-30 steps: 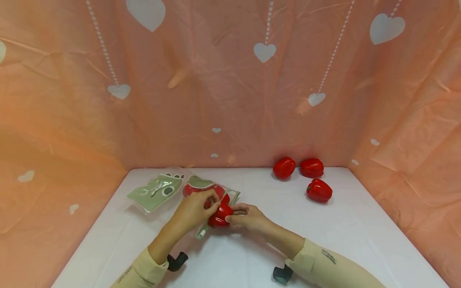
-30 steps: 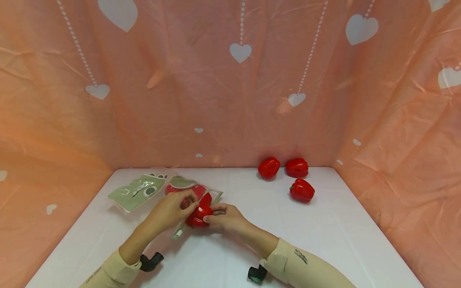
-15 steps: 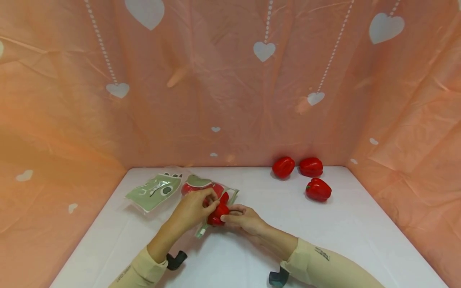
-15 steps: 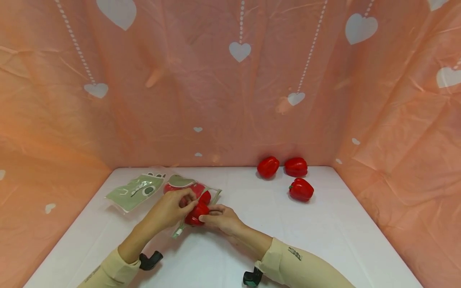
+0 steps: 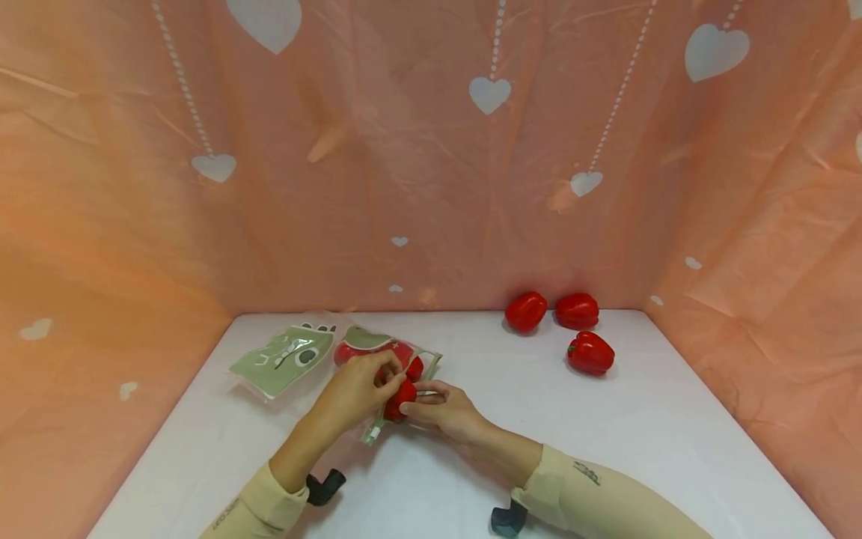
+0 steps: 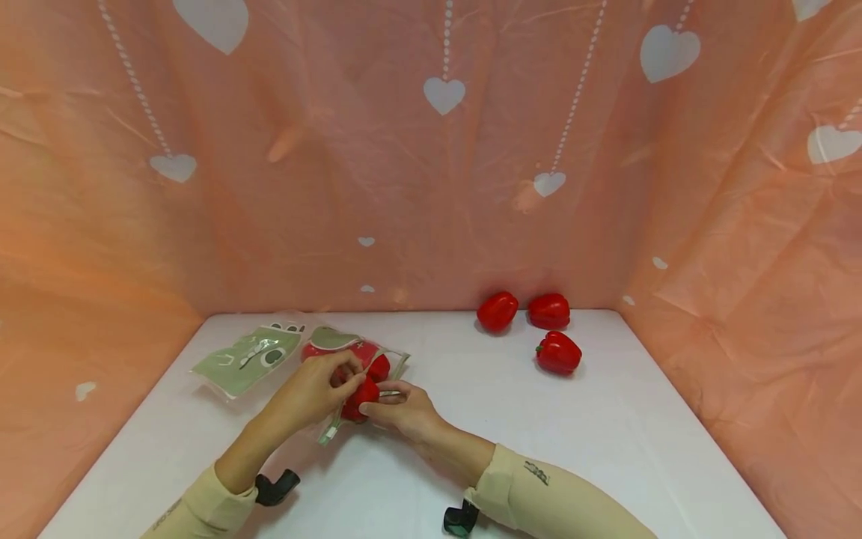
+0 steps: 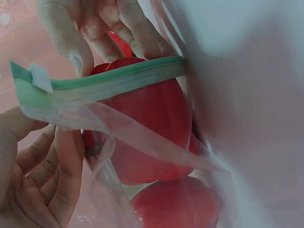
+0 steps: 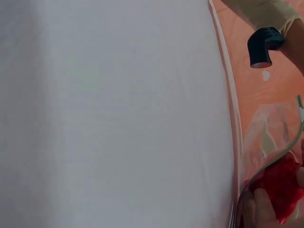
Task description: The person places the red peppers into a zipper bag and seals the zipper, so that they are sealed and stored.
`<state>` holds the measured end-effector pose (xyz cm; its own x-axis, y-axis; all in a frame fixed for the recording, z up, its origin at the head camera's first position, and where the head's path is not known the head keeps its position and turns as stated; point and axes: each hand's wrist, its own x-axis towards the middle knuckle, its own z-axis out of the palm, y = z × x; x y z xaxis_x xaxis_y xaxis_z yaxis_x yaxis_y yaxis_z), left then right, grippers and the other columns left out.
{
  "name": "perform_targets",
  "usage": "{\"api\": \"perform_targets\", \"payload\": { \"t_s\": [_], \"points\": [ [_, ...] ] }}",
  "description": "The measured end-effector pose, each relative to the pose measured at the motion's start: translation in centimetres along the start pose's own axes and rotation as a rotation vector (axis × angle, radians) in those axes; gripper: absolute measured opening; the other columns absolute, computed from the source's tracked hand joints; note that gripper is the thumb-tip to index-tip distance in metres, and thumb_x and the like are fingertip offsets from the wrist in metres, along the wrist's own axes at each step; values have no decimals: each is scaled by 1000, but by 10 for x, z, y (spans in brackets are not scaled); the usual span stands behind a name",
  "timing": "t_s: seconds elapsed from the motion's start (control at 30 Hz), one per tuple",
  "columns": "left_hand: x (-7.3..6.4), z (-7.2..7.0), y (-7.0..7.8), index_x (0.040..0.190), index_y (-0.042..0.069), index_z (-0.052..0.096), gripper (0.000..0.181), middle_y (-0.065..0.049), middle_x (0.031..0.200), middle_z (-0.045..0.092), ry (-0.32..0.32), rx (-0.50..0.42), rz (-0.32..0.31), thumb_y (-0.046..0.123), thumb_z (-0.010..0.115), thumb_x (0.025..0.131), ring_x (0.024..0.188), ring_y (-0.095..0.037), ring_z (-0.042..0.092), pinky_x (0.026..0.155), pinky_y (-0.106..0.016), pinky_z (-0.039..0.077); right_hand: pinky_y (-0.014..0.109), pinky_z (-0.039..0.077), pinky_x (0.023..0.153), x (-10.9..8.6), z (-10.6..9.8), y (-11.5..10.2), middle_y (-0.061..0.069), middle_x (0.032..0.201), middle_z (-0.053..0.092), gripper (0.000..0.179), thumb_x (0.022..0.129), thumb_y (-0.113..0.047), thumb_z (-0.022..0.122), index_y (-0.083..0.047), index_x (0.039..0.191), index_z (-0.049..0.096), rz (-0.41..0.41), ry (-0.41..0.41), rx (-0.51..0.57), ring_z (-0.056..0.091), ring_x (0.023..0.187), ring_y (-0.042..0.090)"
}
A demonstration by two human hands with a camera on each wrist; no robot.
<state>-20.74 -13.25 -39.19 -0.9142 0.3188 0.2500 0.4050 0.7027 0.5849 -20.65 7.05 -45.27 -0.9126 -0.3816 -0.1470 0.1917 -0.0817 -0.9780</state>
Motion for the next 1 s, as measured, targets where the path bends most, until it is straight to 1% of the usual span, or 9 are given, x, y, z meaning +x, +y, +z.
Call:
{"api": "perform_targets", "payload": {
  "t_s": [0.1,0.23,0.37,0.5,0.6,0.77,1.0],
  "points": [
    [0,-1,1,96,15,70,10,10,75,65,-2,-6,1,12,80,97,60,-8,53,56,-24,48,37,60,95,2,3,1,14,116,75,49,97,-6,78,10,137,56,-2,7,7,75,97,16],
    [0,-1,1,96,15,70,9,10,75,64,-10,-14,2,13,78,98,58,-8,53,54,-24,47,35,61,93,4,6,2,13,116,74,48,96,-7,79,10,135,56,-7,18,21,75,96,15],
    [-1,0,0,97,15,70,8,11,75,64,-14,-12,-3,13,78,98,56,-8,52,54,-24,47,30,60,90,6,8,4,11,113,75,47,94,-8,79,10,133,57,-13,34,7,73,95,13],
    [-2,0,-1,97,15,70,9,11,75,65,-14,-8,-6,14,78,98,57,-8,52,54,-25,47,26,58,86,8,10,6,7,107,76,45,94,-6,78,10,131,59,-21,35,17,72,94,12],
    [-2,0,-1,97,15,70,9,11,76,65,-10,-5,-1,13,78,98,58,-7,53,55,-25,47,26,59,86,9,11,6,7,105,77,43,94,-5,77,11,130,59,-30,30,26,73,94,12],
    [-1,0,-1,96,15,70,9,11,76,66,-3,-1,13,13,78,97,58,-6,53,56,-25,47,28,59,87,11,12,7,9,107,78,42,95,-3,76,12,129,57,-34,12,51,74,94,14],
    [-2,0,0,95,16,70,10,11,75,66,0,3,7,13,79,97,60,-6,54,58,-24,48,34,60,95,14,16,7,14,115,76,37,98,-1,72,14,128,57,-14,-15,140,76,100,18]
  ]
}}
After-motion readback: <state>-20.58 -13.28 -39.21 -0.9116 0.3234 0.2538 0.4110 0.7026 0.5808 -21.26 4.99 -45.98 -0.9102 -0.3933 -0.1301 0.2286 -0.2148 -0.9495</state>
